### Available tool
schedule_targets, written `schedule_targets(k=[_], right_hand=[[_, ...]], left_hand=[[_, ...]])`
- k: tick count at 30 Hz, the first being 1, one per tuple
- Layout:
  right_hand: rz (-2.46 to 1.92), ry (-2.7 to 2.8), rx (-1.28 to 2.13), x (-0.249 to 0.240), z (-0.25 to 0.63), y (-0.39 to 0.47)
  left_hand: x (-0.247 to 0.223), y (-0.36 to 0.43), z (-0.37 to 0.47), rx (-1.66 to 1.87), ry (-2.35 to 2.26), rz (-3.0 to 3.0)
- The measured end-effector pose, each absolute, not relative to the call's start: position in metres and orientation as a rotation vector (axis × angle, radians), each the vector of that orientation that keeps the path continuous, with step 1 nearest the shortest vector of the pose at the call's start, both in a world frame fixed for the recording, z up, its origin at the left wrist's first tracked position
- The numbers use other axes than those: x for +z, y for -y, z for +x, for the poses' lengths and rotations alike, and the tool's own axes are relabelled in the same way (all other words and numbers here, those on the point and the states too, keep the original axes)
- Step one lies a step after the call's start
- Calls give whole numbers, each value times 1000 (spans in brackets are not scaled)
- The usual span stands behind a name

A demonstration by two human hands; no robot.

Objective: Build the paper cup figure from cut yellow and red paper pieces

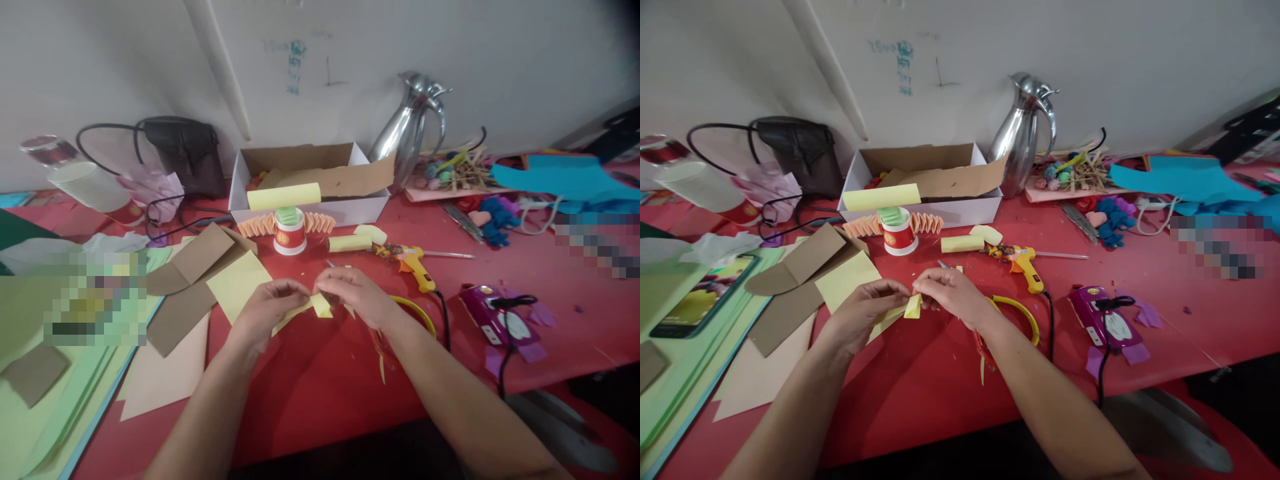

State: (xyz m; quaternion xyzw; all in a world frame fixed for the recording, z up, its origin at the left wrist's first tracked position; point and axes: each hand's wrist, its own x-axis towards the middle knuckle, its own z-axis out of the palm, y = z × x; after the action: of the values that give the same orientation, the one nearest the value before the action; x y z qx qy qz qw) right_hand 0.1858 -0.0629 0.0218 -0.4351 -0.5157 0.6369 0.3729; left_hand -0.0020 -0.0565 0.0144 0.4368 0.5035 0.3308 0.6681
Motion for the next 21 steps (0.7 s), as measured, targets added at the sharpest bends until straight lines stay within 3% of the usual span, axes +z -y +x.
schedule_targets(k=[15, 21], right_hand=[[-1185, 1441, 1486, 9, 187, 64], [-1240, 1419, 1415, 10, 181, 65]], left_hand=[[14, 57, -1, 674, -1256, 1117], [14, 61, 5, 833, -1220, 967]])
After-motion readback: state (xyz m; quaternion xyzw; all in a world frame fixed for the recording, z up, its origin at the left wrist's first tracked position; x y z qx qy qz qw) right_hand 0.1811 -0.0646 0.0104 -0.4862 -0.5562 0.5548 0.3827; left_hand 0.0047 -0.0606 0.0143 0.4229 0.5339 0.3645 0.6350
